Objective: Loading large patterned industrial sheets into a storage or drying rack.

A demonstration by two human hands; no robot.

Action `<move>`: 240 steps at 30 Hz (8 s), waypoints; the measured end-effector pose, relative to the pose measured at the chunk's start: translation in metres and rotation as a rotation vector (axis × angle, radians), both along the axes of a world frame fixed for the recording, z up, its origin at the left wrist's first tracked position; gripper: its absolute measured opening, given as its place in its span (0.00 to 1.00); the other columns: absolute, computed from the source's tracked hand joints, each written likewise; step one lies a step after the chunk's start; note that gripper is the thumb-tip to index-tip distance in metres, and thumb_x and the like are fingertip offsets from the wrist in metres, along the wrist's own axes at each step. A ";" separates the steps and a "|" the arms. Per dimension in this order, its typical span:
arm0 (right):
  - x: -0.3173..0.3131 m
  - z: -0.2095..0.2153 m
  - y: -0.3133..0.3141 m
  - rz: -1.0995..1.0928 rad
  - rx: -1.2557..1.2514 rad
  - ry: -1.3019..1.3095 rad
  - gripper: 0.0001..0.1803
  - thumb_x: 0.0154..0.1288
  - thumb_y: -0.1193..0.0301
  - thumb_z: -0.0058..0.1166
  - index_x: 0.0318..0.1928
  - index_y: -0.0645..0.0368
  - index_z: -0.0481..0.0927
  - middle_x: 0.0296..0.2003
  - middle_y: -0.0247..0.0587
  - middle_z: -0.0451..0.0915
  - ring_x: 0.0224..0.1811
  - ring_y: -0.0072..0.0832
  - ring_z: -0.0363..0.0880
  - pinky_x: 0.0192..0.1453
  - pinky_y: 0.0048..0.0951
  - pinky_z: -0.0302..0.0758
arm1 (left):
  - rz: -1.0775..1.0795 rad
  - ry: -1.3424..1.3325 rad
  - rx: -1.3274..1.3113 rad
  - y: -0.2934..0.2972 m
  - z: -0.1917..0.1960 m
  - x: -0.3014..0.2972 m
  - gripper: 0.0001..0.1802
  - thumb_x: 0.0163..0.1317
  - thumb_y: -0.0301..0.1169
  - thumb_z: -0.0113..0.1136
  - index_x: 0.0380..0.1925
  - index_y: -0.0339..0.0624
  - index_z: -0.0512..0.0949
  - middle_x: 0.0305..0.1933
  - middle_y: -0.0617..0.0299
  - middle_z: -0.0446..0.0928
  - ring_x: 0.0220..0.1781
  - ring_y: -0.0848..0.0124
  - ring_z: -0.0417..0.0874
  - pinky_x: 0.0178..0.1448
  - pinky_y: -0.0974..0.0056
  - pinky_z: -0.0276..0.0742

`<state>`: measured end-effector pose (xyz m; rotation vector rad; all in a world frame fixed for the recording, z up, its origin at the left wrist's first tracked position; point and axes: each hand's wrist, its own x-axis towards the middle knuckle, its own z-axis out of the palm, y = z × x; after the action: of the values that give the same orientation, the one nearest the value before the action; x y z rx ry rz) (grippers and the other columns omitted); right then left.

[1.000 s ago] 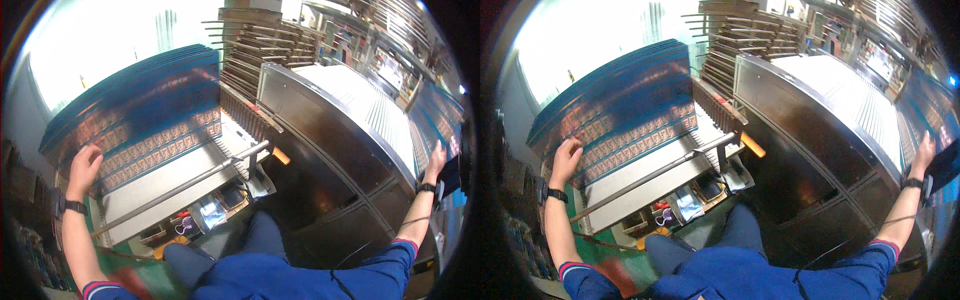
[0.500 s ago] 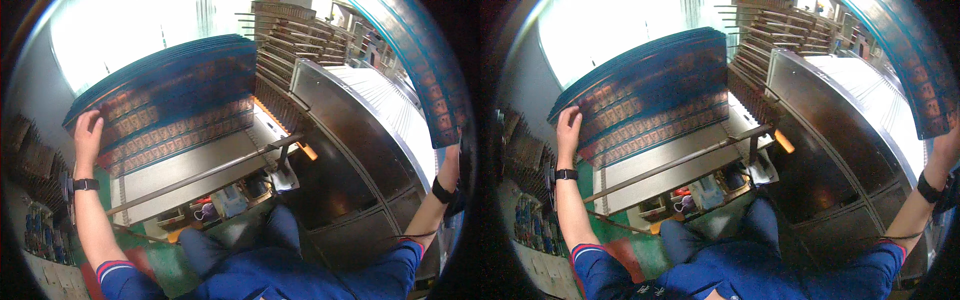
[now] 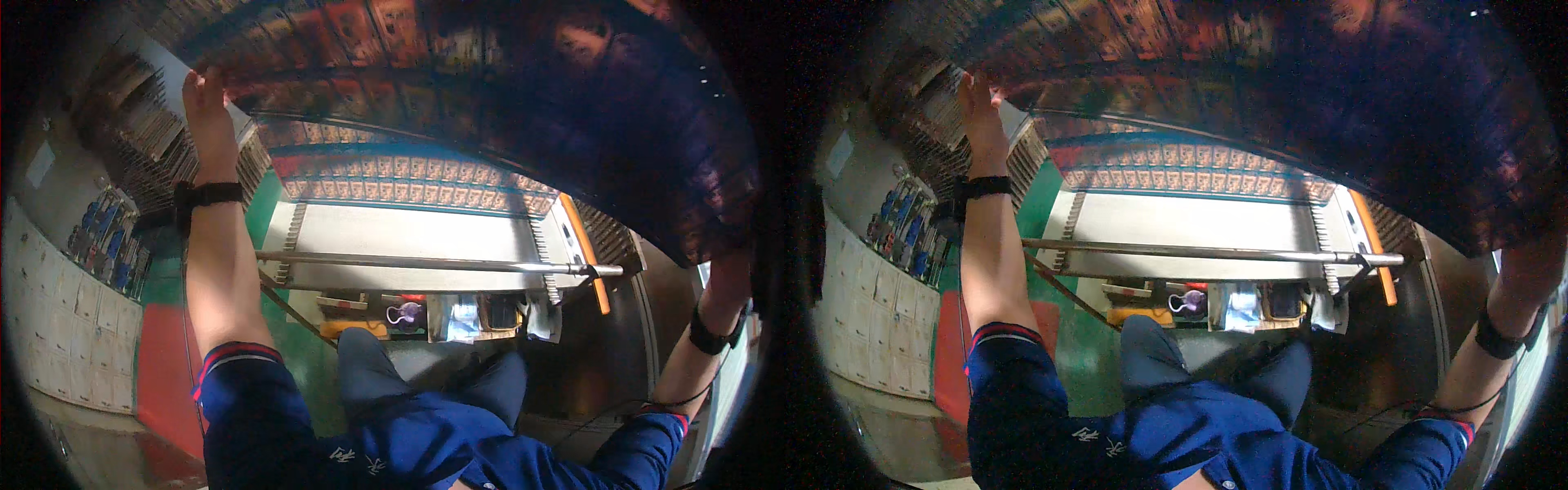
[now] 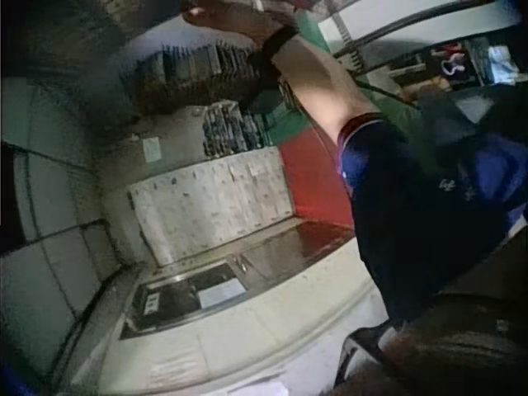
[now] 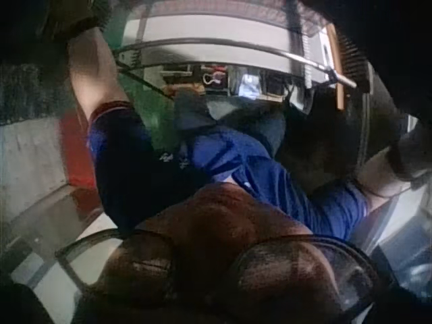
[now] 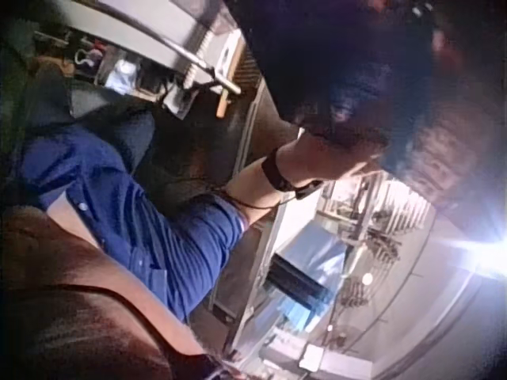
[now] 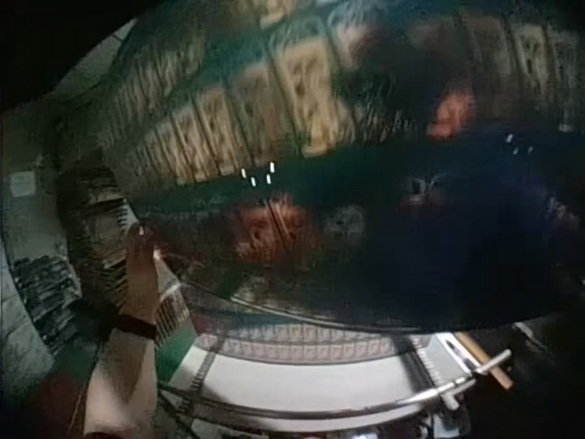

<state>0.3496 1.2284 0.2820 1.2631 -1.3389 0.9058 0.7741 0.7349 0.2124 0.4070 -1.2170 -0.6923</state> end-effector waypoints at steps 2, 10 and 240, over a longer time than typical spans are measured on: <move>-0.029 -0.006 -0.006 0.464 0.099 -0.460 0.22 0.66 0.69 0.52 0.59 0.61 0.72 0.57 0.50 0.73 0.64 0.40 0.67 0.64 0.38 0.70 | 0.001 -0.015 0.078 -0.007 -0.003 0.001 0.39 0.65 0.47 0.61 0.66 0.33 0.58 0.58 0.53 0.71 0.57 0.66 0.73 0.62 0.59 0.68; -0.030 -0.003 -0.164 0.696 0.228 -0.997 0.15 0.70 0.63 0.56 0.48 0.62 0.78 0.41 0.39 0.83 0.43 0.26 0.82 0.50 0.28 0.77 | -0.025 -0.258 0.117 -0.047 -0.025 0.013 0.26 0.64 0.45 0.64 0.49 0.31 0.75 0.46 0.58 0.80 0.47 0.70 0.77 0.54 0.64 0.71; -0.020 -0.018 0.415 -1.682 -0.409 0.229 0.35 0.59 0.63 0.52 0.65 0.65 0.64 0.63 0.56 0.68 0.68 0.47 0.63 0.74 0.44 0.56 | 0.729 -1.032 -0.868 0.018 -0.018 -0.140 0.27 0.68 0.39 0.55 0.66 0.48 0.65 0.66 0.57 0.69 0.70 0.60 0.66 0.76 0.49 0.52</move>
<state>0.3296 1.6438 0.2637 -0.2800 -1.3644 -0.2025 0.6341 0.7530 0.1941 0.4245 -2.0022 0.7979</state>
